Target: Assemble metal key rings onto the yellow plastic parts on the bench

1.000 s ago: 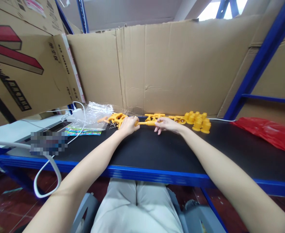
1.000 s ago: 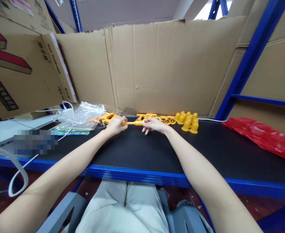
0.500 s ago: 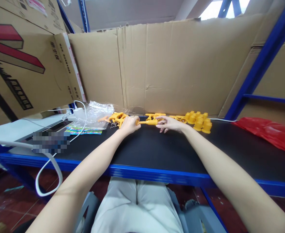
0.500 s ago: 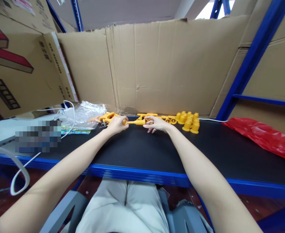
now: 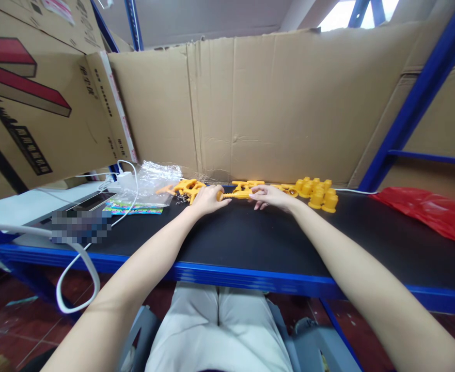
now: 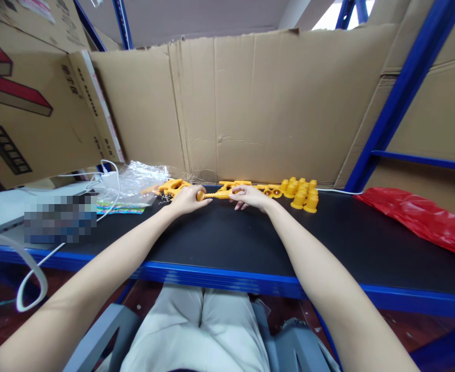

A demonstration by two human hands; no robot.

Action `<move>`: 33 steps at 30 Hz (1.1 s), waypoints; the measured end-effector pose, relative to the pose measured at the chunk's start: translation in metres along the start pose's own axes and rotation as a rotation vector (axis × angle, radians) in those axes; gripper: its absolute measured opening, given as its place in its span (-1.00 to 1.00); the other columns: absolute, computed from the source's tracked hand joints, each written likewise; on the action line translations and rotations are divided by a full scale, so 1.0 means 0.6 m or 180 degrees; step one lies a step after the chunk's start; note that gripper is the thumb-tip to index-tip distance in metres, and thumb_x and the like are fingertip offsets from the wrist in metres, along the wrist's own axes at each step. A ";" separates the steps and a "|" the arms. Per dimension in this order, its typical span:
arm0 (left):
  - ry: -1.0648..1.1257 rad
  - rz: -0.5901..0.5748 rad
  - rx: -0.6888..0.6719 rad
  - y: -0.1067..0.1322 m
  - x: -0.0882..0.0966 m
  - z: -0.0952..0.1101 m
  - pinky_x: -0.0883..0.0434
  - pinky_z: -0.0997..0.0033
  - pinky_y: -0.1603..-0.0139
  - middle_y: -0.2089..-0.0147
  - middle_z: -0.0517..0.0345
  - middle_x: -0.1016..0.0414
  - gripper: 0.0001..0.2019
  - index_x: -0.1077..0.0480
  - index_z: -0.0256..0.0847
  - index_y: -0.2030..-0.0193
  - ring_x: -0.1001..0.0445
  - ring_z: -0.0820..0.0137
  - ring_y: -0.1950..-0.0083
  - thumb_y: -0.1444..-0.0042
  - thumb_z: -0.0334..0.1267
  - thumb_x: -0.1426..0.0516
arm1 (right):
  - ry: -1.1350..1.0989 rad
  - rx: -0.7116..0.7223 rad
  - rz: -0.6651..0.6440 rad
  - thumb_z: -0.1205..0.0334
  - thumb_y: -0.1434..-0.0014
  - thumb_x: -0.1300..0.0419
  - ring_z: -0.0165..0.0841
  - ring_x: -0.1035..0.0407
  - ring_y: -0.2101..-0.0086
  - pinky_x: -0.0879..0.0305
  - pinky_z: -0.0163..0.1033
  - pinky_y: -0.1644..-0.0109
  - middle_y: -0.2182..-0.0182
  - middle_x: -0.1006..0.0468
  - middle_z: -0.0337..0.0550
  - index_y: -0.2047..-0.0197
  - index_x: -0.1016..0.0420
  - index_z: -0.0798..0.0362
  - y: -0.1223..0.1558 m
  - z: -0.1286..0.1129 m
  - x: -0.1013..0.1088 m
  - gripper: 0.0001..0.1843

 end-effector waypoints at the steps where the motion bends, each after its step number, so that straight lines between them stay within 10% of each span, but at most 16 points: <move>1: 0.0014 0.0001 -0.0012 0.001 0.001 0.001 -0.31 0.37 0.26 0.33 0.08 -0.49 -0.62 -0.38 -0.21 0.19 -0.45 0.30 0.30 -0.05 0.06 -0.05 | -0.0014 0.0002 -0.0001 0.13 -0.06 -0.25 -0.45 -0.44 0.50 -0.37 -0.36 0.47 0.24 -0.55 0.01 0.00 -0.27 0.13 -0.001 0.001 0.001 -0.53; 33: 0.0044 -0.0042 0.0012 0.003 0.008 0.012 -0.31 0.39 0.26 0.34 0.08 -0.51 -0.68 -0.41 -0.22 0.21 -0.45 0.31 0.30 -0.08 -0.03 -0.03 | -0.0174 0.0112 -0.0131 0.13 0.01 -0.31 -0.46 -0.41 0.55 -0.40 -0.34 0.44 0.49 -0.54 -0.14 0.12 -0.33 0.16 0.001 0.004 -0.003 -0.56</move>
Point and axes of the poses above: each hand's wrist, its own y-axis away from the middle knuckle, its own x-axis out of the back of the hand, z = x × y, the point moved 3 cm from there along -y, towards the middle knuckle
